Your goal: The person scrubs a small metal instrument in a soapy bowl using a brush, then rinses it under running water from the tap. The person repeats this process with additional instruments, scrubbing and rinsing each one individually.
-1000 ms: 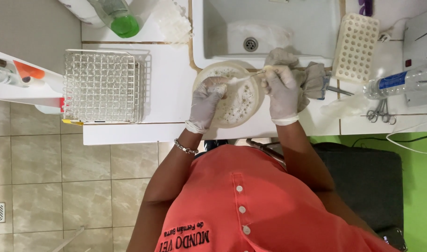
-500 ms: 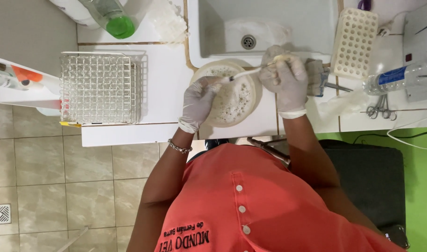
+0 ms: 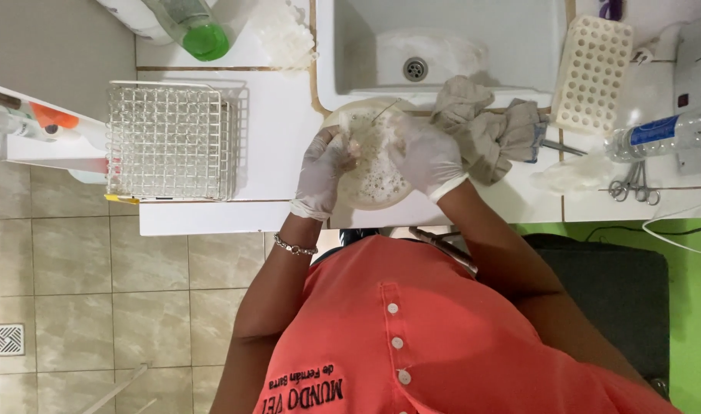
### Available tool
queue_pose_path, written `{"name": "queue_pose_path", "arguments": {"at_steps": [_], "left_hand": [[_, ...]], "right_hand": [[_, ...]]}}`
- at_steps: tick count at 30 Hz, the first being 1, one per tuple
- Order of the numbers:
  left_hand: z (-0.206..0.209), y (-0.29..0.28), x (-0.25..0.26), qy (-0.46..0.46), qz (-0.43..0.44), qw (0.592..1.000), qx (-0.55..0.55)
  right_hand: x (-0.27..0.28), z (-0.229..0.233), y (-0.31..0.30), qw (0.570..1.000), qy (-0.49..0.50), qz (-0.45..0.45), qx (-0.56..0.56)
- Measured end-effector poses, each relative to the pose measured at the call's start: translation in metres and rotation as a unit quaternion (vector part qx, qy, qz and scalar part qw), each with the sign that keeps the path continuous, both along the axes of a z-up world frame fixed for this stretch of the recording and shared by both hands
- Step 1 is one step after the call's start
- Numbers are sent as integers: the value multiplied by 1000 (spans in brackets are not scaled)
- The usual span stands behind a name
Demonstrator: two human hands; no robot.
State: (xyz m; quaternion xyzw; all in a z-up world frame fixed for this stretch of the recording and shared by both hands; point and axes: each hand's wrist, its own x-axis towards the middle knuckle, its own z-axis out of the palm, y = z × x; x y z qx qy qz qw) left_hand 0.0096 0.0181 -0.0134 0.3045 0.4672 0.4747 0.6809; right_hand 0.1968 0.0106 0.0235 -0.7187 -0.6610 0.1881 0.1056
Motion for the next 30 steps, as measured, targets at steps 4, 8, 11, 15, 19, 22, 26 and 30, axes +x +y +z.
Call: {"name": "queue_pose_path", "arguments": {"at_steps": [4, 8, 11, 15, 19, 22, 26, 30], "left_hand": [[7, 2, 3, -44, -20, 998, -27], [14, 3, 7, -64, -22, 998, -5], [-8, 6, 5, -48, -12, 999, -6], [-16, -2, 16, -9, -31, 999, -9], [-57, -2, 28, 81, -67, 994, -26], [-75, 0, 38, 78, -72, 993, -41], [-52, 4, 33, 11, -88, 995, -48], [-31, 3, 29, -9, -81, 995, -61]], "right_hand": [[15, -114, -8, 948, -227, 191, 116], [17, -136, -13, 958, -99, 195, 186], [0, -46, 3, 976, -147, 141, 77], [5, -3, -6, 970, 104, 96, 197], [-4, -32, 1, 964, 143, 135, 178], [0, -75, 10, 965, 65, 132, 215], [6, -81, 11, 969, 105, 70, 211], [3, -38, 11, 957, 218, -10, 189]]}}
